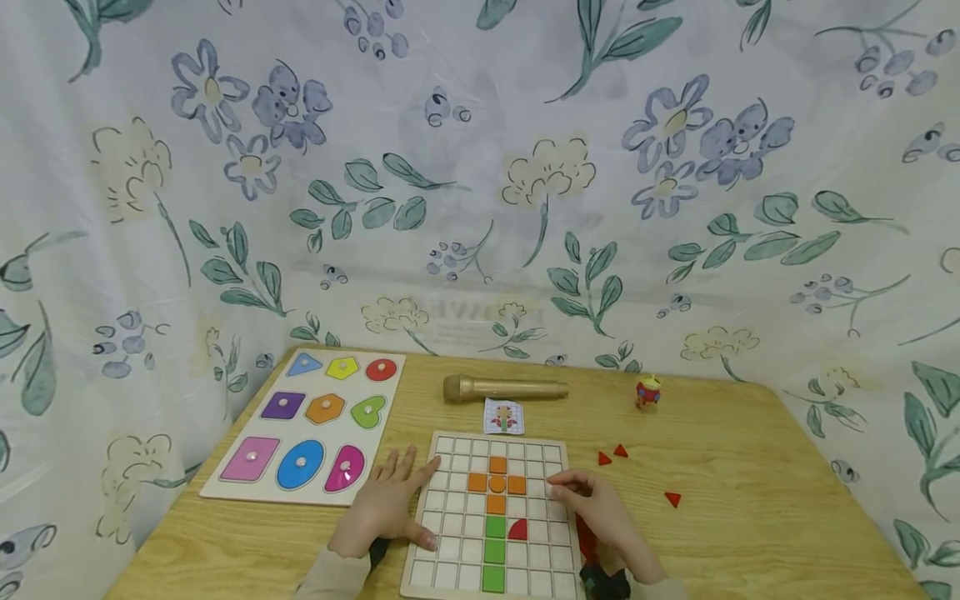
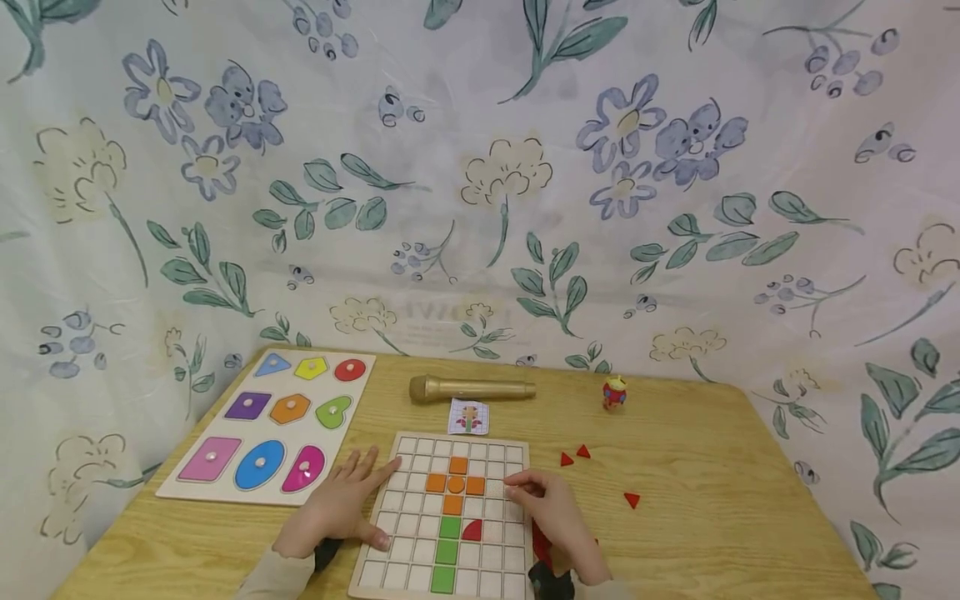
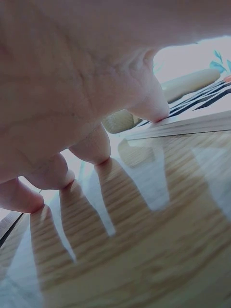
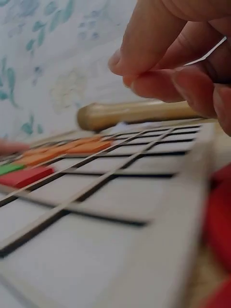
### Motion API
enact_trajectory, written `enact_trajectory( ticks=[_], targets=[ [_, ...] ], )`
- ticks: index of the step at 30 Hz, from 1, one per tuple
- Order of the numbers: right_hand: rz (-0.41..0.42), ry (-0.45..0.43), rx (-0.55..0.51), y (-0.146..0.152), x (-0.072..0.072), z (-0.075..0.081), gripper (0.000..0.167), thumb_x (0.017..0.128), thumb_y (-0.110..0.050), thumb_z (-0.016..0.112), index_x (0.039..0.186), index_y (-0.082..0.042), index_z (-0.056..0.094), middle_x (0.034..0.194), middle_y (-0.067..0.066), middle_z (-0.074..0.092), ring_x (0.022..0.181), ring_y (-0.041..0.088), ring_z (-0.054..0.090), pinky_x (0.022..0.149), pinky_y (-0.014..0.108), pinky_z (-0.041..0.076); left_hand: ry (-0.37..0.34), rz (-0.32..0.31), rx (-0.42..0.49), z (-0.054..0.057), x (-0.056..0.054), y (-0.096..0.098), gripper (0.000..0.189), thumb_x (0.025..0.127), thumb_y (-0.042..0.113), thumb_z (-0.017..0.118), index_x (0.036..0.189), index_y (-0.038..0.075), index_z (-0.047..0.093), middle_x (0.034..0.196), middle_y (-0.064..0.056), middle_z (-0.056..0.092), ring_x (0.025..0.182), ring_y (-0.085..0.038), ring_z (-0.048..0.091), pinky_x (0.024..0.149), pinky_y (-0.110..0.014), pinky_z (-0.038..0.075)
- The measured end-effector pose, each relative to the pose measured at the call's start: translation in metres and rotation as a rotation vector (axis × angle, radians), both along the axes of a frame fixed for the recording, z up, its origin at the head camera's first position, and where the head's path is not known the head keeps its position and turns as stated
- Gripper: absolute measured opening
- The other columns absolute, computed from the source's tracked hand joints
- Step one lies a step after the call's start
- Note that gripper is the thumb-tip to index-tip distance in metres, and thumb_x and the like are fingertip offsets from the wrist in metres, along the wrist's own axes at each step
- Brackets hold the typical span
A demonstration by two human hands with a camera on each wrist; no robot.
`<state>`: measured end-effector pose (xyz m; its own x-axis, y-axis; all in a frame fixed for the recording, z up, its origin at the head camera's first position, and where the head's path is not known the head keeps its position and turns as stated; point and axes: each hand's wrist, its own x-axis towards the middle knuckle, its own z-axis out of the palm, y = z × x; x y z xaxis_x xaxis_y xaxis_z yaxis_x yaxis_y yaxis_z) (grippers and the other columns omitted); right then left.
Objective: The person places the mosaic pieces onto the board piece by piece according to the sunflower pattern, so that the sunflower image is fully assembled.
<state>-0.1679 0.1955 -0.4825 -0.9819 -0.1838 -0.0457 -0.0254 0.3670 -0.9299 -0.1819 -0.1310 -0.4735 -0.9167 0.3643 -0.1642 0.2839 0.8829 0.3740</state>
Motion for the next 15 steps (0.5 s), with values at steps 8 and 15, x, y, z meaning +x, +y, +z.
enact_trajectory(
  ticks=[8, 15],
  targets=[
    [-0.254, -0.084, 0.016, 0.042, 0.013, -0.001, 0.031, 0.094, -0.019, 0.063, 0.118, 0.0, 0.066, 0.113, 0.01, 0.068, 0.084, -0.001, 0.057, 0.073, 0.017, 0.05, -0.009, 0.002, 0.012, 0.001, 0.001, 0.001, 0.112, 0.056, 0.054, 0.085, 0.15, 0.018, 0.037, 0.157, -0.026, 0.024, 0.144, -0.054, 0.016, 0.114, -0.066, 0.019],
    [-0.343, -0.169, 0.01, 0.07, 0.034, -0.013, 0.031, 0.093, -0.016, 0.064, 0.12, 0.001, 0.065, 0.106, 0.004, 0.068, 0.083, 0.002, 0.06, 0.072, 0.018, 0.051, -0.009, -0.002, 0.001, 0.001, 0.0, 0.001, 0.111, 0.057, 0.055, 0.085, 0.15, 0.018, 0.036, 0.157, -0.026, 0.024, 0.144, -0.054, 0.016, 0.114, -0.066, 0.019]
  ],
)
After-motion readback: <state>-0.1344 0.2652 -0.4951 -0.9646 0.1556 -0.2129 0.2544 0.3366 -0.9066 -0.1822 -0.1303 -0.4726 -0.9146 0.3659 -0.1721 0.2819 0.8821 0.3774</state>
